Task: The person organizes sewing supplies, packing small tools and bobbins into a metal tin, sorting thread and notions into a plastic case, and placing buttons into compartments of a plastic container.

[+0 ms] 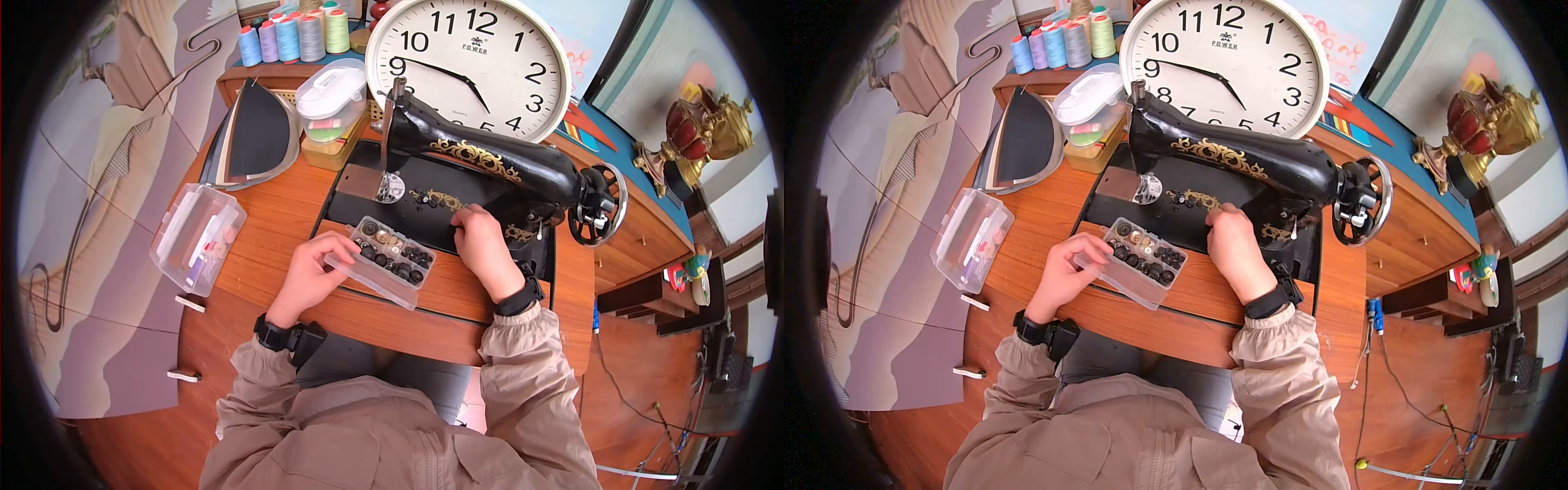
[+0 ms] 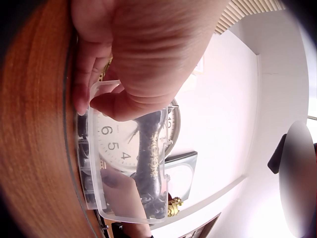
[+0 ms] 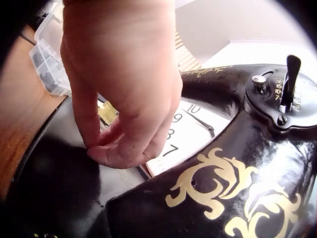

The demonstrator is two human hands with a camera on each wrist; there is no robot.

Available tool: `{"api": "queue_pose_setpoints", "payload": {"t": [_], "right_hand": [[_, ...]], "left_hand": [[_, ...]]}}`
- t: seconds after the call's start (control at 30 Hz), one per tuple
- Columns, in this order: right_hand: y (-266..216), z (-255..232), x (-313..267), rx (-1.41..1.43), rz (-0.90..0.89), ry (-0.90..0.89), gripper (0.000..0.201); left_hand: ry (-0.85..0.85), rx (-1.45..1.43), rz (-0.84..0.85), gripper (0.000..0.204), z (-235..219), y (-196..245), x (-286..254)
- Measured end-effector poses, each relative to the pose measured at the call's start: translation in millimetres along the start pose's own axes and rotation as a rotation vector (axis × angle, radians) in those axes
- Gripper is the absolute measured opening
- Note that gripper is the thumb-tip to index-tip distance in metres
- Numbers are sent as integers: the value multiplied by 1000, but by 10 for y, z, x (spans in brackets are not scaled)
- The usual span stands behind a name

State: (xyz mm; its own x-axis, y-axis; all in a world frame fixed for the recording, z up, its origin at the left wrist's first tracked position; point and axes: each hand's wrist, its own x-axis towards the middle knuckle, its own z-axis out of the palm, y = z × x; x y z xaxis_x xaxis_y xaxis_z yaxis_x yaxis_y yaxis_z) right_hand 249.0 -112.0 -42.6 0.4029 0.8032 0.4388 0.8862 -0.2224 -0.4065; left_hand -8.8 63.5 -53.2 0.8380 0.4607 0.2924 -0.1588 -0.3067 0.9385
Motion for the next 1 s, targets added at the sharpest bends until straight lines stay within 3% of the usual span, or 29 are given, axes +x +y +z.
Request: {"api": "queue_pose_setpoints", "payload": {"t": [0.27, 0.37, 0.43, 0.47, 0.53, 0.6, 0.67, 0.73, 0.8, 0.93, 1.0], "right_hand": [[-47, -8, 17, -109, 10, -26, 18], [-150, -77, 55, 88, 8, -31, 17], [-259, -79, 79, 544, 75, -118, 14], [-299, -71, 70, 544, 72, -123, 14], [-361, -65, 43, 777, 142, -287, 13], [-360, -74, 67, 629, 117, -252, 15], [-216, -10, 98, 147, -102, 7, 21], [-148, 32, 113, 133, -91, -4, 26], [-89, 119, 117, 5, -259, 113, 28], [-60, 154, 83, -28, -243, 86, 28], [-49, 113, 86, -14, -154, 12, 21]], "left_hand": [[-1, 1, -1, 12, -2, -10, 1], [3, 2, -2, 12, -1, -8, 3], [12, -17, -17, 12, 4, 1, -3], [18, -19, -18, 12, 3, 1, -9], [13, 7, -1, 11, 0, -1, -5], [14, 4, -4, 11, 1, 5, -8], [18, -2, -6, 11, -1, 3, -11], [8, 16, -3, 10, -3, -1, -12], [9, 2, 0, 9, 3, 9, -10], [14, -23, -26, 11, 7, 33, -11], [16, -28, -36, 11, 8, 40, -12]]}}
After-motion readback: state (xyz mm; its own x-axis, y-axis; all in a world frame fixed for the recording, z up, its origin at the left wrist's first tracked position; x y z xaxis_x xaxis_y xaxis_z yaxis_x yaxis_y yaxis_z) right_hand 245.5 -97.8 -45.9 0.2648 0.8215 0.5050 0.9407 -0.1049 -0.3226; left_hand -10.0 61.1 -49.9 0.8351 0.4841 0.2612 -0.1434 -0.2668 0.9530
